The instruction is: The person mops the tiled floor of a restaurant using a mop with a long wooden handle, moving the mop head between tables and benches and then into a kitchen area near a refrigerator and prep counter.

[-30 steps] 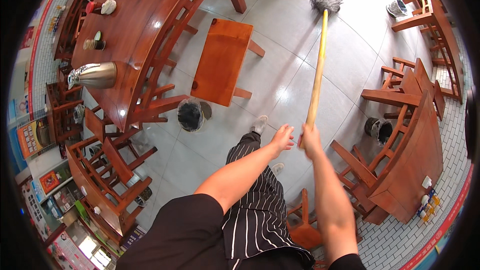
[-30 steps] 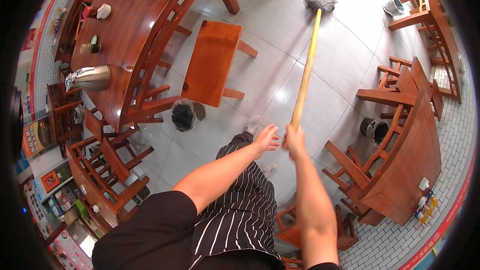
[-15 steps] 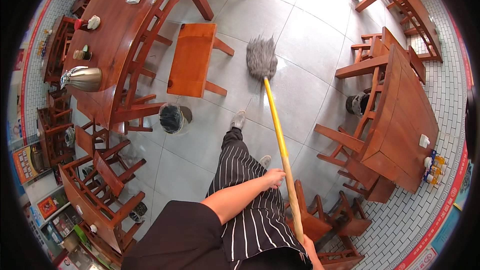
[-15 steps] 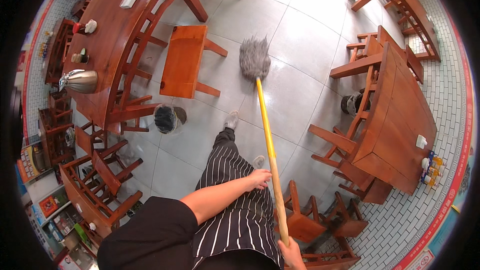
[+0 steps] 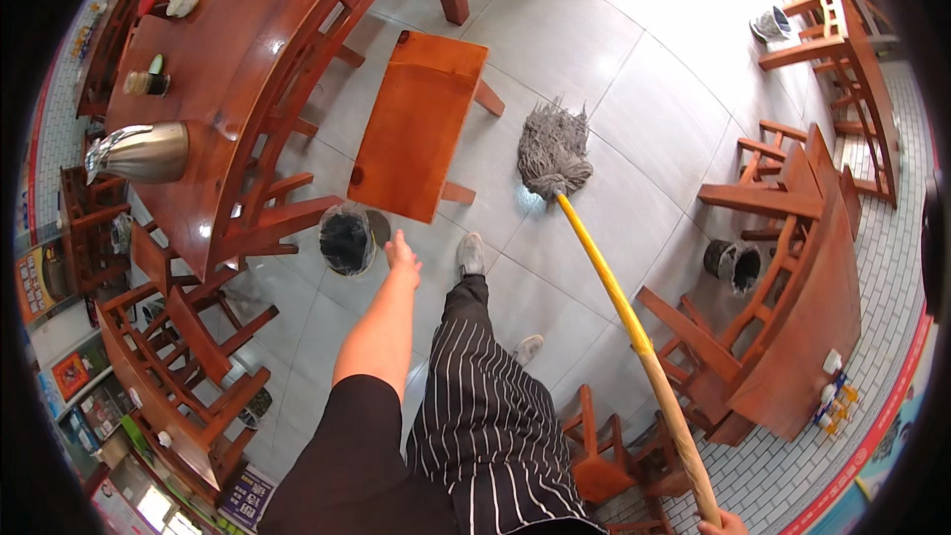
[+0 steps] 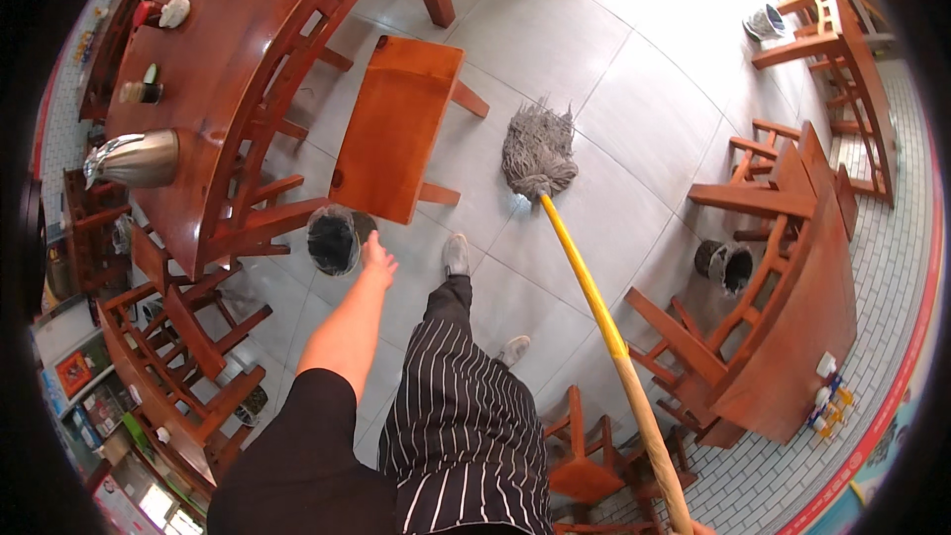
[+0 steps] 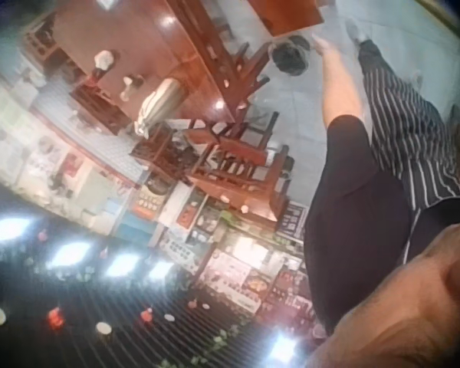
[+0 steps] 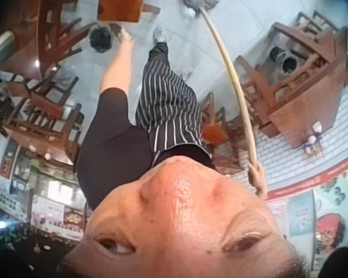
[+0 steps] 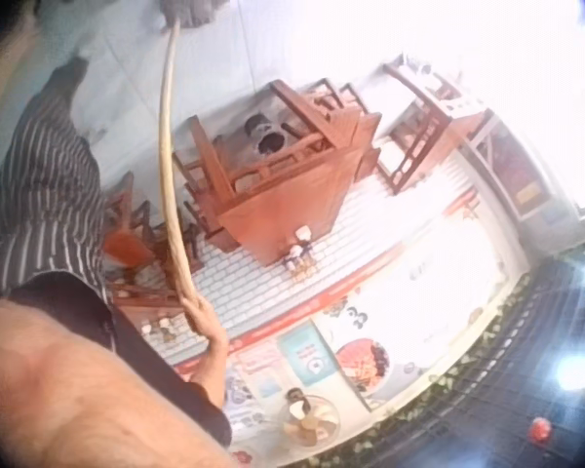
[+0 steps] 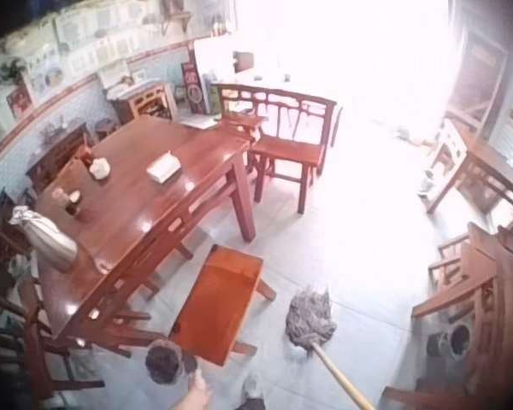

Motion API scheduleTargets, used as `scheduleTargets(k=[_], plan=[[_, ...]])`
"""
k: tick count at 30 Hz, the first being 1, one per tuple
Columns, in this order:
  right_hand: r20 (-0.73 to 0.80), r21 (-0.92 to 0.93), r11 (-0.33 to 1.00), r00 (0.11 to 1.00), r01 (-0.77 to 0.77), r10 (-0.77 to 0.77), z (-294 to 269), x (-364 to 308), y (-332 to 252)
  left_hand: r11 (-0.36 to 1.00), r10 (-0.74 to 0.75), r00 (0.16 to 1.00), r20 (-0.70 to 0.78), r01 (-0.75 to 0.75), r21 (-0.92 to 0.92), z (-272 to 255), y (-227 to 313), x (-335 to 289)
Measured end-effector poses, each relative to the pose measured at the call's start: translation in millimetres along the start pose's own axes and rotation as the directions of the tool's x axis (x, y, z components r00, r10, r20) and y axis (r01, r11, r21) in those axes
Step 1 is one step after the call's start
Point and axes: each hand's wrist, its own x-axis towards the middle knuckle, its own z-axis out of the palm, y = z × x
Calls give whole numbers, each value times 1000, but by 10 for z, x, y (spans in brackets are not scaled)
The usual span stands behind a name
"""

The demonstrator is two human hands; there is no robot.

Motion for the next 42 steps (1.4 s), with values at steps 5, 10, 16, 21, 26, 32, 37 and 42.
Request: scheduleTargets(k=[5,10,16,21,26,32,37,42], plan=[[-58,-48,984,984,-170,167,-207,-376,-660,916,-69,994,83,96,-390,561,549,388],[-49,-240,931,961,-274,271,-331,-463,-1162,794,-18,998,60,51,-605,699,806,768],[8,75,943,946,-325,325,-194,-485,-1323,776,99,947,307,120,-620,778,1316,835],[-44,23,927,926,-375,376,-389,-471,-1112,799,404,826,394,-109,-591,1060,2258,1238],[-64,-61,985,986,-160,156,-290,-390,-873,990,140,872,470,-140,-34,1654,991,202],[-186,75,995,980,-61,74,15,-234,-286,925,-377,595,710,202,322,1783,-2186,-2415],[-13,-55,995,997,81,-82,503,-117,78,623,-517,407,753,782,5,1574,-2750,-3228],[39,30,947,946,320,-321,424,-167,582,842,-391,674,627,537,-53,1100,-2678,-3538]])
